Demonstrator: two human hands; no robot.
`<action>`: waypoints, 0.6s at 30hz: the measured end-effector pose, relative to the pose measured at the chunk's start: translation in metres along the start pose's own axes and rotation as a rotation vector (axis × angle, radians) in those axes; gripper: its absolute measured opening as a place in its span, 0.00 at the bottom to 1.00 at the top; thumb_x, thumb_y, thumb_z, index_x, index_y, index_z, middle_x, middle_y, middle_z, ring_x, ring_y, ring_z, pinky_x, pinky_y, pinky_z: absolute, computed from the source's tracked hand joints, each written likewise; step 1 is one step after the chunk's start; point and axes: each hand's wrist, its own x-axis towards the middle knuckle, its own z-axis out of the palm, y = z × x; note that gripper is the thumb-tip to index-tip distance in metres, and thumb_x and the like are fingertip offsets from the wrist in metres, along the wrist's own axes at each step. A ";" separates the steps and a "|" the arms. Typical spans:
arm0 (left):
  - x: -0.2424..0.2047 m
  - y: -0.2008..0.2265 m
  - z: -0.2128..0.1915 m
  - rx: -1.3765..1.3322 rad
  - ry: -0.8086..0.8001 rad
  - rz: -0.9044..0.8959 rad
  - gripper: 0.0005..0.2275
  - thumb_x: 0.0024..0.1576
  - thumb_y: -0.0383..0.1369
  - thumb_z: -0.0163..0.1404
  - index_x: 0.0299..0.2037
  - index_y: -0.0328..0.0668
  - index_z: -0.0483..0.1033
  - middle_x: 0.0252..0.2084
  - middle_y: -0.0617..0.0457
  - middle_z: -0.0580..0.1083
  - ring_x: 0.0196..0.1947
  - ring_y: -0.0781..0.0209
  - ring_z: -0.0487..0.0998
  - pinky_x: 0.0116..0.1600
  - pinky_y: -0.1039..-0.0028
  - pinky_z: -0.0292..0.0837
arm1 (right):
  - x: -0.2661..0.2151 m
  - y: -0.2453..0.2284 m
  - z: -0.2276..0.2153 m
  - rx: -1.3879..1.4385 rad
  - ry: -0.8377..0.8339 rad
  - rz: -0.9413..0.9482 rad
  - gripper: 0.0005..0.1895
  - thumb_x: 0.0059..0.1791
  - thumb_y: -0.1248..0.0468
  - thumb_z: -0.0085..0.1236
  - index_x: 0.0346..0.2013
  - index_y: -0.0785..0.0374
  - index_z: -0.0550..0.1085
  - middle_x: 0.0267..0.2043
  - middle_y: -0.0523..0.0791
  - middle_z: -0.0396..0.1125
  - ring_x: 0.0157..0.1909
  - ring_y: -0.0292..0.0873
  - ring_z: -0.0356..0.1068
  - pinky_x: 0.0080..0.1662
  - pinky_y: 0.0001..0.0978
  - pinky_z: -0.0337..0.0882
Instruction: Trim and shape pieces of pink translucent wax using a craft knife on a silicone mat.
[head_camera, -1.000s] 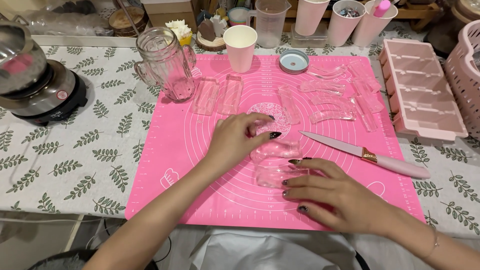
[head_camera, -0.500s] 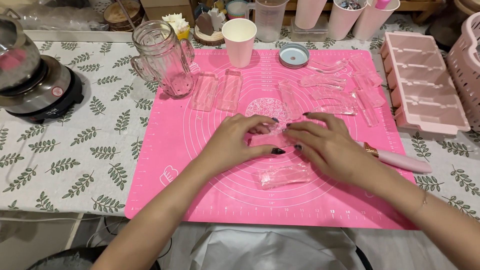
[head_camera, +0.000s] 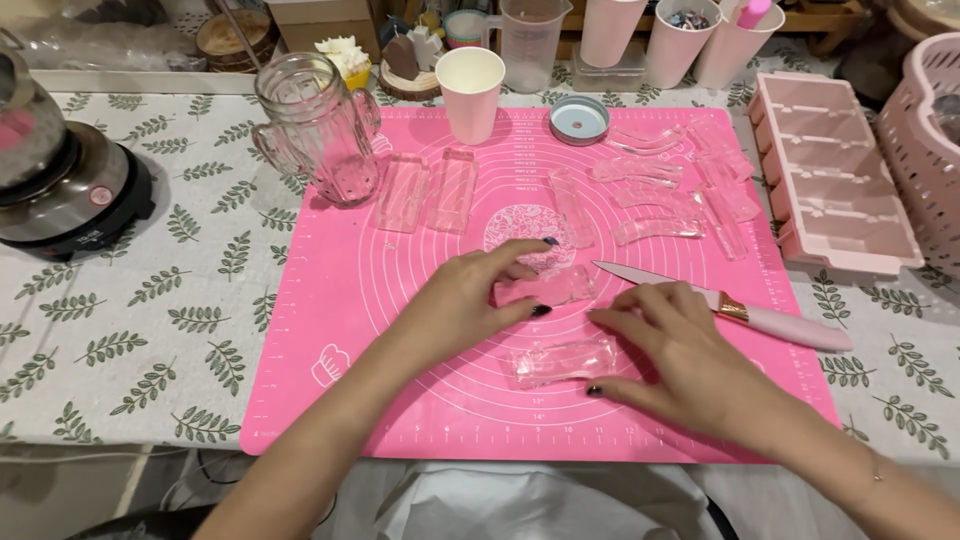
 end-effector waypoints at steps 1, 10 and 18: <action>0.001 0.004 -0.001 -0.001 0.001 0.002 0.27 0.53 0.37 0.62 0.64 0.50 0.70 0.45 0.47 0.82 0.41 0.53 0.83 0.48 0.65 0.78 | 0.000 -0.003 -0.001 -0.003 0.000 0.000 0.35 0.36 0.49 0.70 0.53 0.65 0.74 0.49 0.50 0.66 0.52 0.56 0.61 0.53 0.46 0.64; 0.005 0.012 -0.011 -0.482 -0.045 -0.277 0.30 0.50 0.29 0.61 0.65 0.43 0.68 0.37 0.54 0.81 0.32 0.68 0.79 0.40 0.74 0.75 | 0.008 -0.019 -0.005 0.179 -0.158 0.116 0.21 0.38 0.62 0.67 0.44 0.63 0.74 0.44 0.48 0.69 0.45 0.51 0.69 0.51 0.42 0.68; 0.040 0.000 -0.044 -1.189 0.107 -0.546 0.19 0.59 0.30 0.52 0.60 0.33 0.70 0.32 0.56 0.76 0.33 0.69 0.79 0.49 0.69 0.82 | 0.025 -0.029 -0.035 0.456 -0.024 0.127 0.17 0.39 0.69 0.62 0.43 0.64 0.73 0.35 0.44 0.70 0.39 0.41 0.72 0.42 0.34 0.75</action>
